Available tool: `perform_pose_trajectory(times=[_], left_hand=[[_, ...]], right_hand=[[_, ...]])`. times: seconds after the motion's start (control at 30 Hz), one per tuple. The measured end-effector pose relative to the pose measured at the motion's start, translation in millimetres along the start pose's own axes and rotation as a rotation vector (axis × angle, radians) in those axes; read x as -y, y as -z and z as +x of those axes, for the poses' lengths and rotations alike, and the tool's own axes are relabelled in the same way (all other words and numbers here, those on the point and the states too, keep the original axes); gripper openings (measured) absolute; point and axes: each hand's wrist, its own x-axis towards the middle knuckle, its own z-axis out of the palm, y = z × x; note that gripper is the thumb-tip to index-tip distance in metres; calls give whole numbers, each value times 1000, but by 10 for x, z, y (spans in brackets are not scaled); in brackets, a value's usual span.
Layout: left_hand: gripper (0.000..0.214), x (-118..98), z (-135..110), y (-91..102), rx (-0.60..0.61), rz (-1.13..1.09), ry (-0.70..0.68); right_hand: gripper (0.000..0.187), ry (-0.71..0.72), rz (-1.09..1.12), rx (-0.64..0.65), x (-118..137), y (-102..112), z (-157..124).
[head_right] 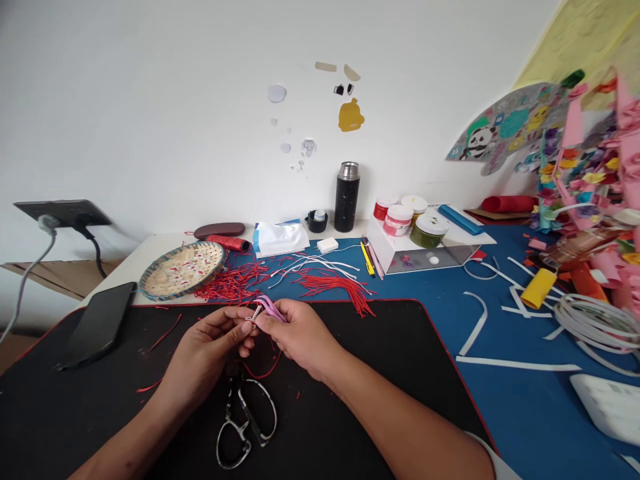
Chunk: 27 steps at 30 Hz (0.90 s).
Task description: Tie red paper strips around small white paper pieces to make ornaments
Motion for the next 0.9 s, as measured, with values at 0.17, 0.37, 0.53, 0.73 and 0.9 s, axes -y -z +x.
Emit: perform_pose_trajectory(times=[0.17,0.37,0.53,0.73,0.9], left_hand=[[25,-12,-2,-16,-8,-9,-13],[33,-37,-15,-32,-29,-79,-24],[36,-57,-10,-40,-63,-134,-29],[30,-58,-24,-32,-36,-69,-40],[27,-78,-49,-43,-47,30,-69]], right_hand=[[22,-14,36,16,-21,-14,-2],[29,-32,96,56,-18,-10,-4],[36,-16,114,64,-11,7,-5],[33,-6,63,48,-16,-7,-8],[28,3,31,27,2,-21,-17]])
